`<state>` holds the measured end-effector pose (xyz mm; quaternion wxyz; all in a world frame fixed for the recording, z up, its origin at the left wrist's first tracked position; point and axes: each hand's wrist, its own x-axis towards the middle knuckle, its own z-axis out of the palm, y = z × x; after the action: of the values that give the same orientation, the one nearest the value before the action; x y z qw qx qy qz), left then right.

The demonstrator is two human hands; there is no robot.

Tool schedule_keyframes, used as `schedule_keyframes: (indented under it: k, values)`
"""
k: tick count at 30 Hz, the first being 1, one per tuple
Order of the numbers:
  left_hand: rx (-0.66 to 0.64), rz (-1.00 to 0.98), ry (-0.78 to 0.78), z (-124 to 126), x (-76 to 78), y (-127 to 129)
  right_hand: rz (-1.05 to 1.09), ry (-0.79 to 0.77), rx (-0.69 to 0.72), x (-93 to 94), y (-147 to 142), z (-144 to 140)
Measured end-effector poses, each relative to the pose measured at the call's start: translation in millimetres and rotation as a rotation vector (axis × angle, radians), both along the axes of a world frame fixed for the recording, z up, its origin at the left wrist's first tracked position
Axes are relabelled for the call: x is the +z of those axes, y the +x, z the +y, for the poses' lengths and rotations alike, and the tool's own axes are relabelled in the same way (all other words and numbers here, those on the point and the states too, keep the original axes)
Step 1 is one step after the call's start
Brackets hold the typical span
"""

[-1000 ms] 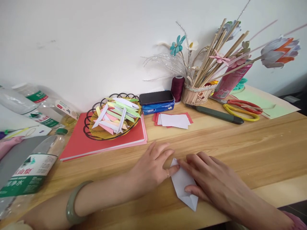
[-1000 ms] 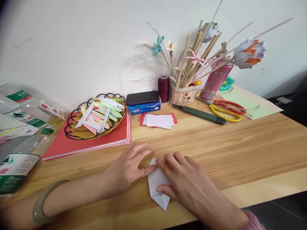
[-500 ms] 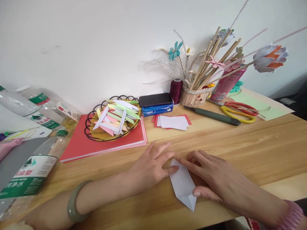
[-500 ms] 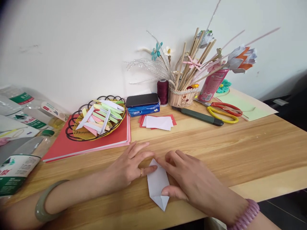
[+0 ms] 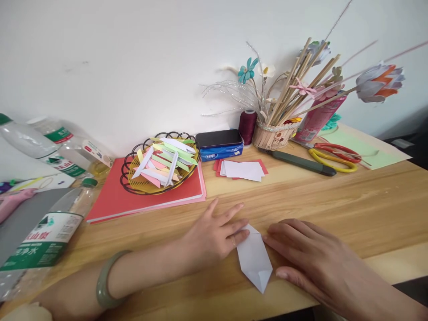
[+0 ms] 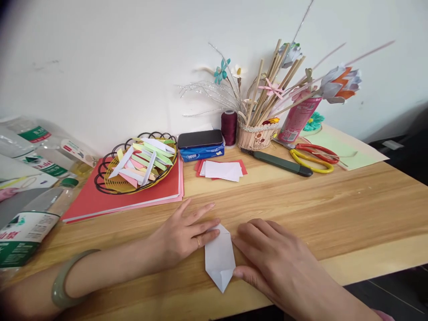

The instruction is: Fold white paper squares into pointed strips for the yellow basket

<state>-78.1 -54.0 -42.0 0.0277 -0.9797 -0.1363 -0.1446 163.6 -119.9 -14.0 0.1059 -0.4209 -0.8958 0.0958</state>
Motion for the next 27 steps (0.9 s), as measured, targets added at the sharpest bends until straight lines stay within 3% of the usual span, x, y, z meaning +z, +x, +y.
schedule_keyframes:
  k: [3,7,12,18,23,27]
  values:
    - [0.033,-0.03,0.069,-3.4,-1.9,-1.2,0.044,0.121,-0.05,3.5,-2.5,-7.6]
    - [0.193,-0.112,0.122,-6.9,-1.5,-2.7,0.096,0.229,-0.092,-1.2,-12.5,-13.1]
    - [0.253,-0.192,-0.007,-3.3,2.6,-4.3,0.007,0.287,-0.037,-11.4,-17.2,-1.4]
    - [0.227,-0.304,-0.121,5.0,0.7,-5.8,-0.028,0.458,0.025,-4.1,-2.6,19.8]
    - [0.273,-0.315,-0.182,5.0,0.4,-4.6,0.064,0.222,0.065,-9.7,-3.0,24.3]
    - [0.329,-0.349,-0.32,3.3,2.1,-3.1,0.159,0.01,-0.002,-22.6,1.0,27.8]
